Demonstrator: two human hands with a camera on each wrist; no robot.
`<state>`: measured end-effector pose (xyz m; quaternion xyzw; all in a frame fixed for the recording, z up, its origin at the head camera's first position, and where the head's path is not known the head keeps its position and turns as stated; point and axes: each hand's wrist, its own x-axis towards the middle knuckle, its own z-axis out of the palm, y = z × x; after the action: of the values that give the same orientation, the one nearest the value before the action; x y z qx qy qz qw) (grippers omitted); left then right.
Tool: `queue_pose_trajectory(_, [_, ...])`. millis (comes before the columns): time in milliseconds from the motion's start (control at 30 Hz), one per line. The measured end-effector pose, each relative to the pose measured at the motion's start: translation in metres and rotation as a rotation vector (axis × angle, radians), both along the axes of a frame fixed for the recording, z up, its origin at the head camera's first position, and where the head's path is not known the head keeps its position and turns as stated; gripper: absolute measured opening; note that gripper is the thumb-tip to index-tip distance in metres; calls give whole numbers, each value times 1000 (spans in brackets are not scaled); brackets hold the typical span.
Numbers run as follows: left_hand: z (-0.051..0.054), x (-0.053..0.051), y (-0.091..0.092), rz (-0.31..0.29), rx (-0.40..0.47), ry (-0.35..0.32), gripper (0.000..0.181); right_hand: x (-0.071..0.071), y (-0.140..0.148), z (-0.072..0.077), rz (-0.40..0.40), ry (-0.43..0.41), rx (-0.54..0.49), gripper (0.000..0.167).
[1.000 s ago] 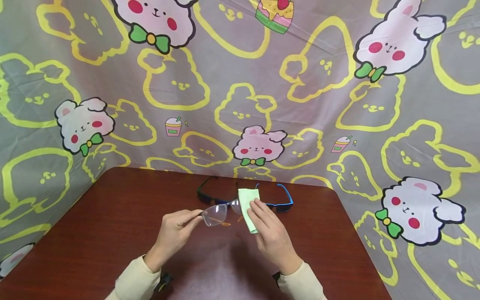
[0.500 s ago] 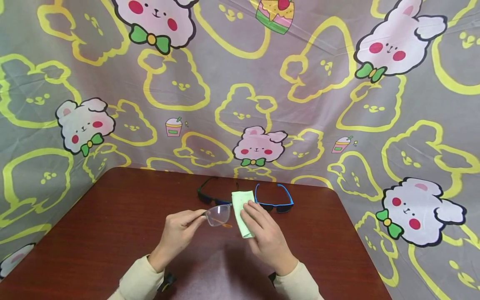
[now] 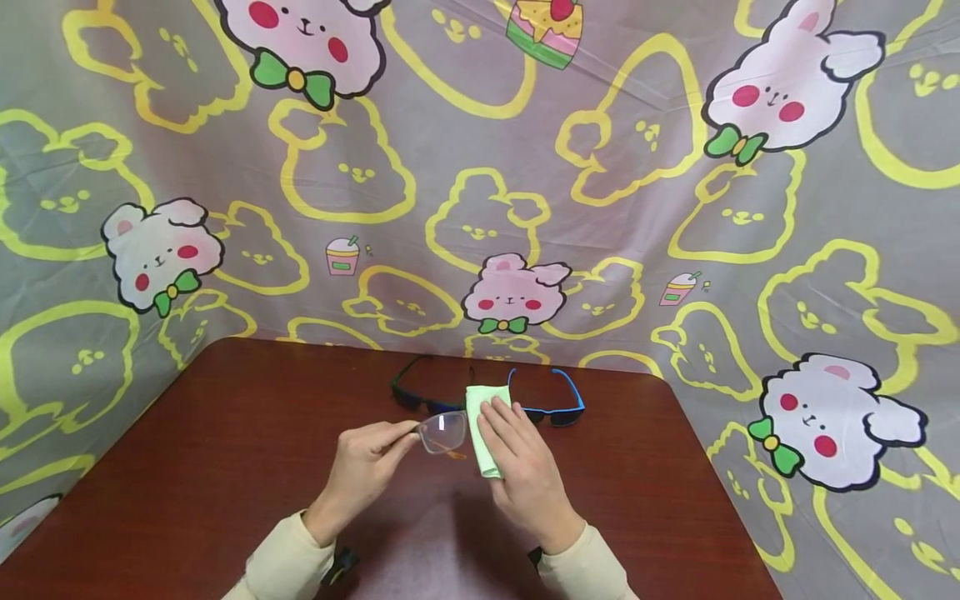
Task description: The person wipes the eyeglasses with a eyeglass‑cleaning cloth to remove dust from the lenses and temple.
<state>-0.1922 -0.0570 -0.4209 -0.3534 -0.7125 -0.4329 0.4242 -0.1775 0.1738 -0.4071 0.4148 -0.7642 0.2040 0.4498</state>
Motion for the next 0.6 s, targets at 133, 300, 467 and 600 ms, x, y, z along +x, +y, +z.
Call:
queue_pose_trajectory(133, [0,-1,2,7,-9,-4,11,0,-2,0,-3,-4,17,38])
queue_pose_trajectory(300, [1,-3,3,9,-23,4,10,0,-5,-1,2,2,34,39])
queue_pose_trajectory(467, [0,-7,-1,8,-54,-32,10,0,-8,-3,12,5,63,39])
queue_pose_trajectory(600, [0,-9,-3,13,-86,-68,12,1,-12,-4,26,4,81,40])
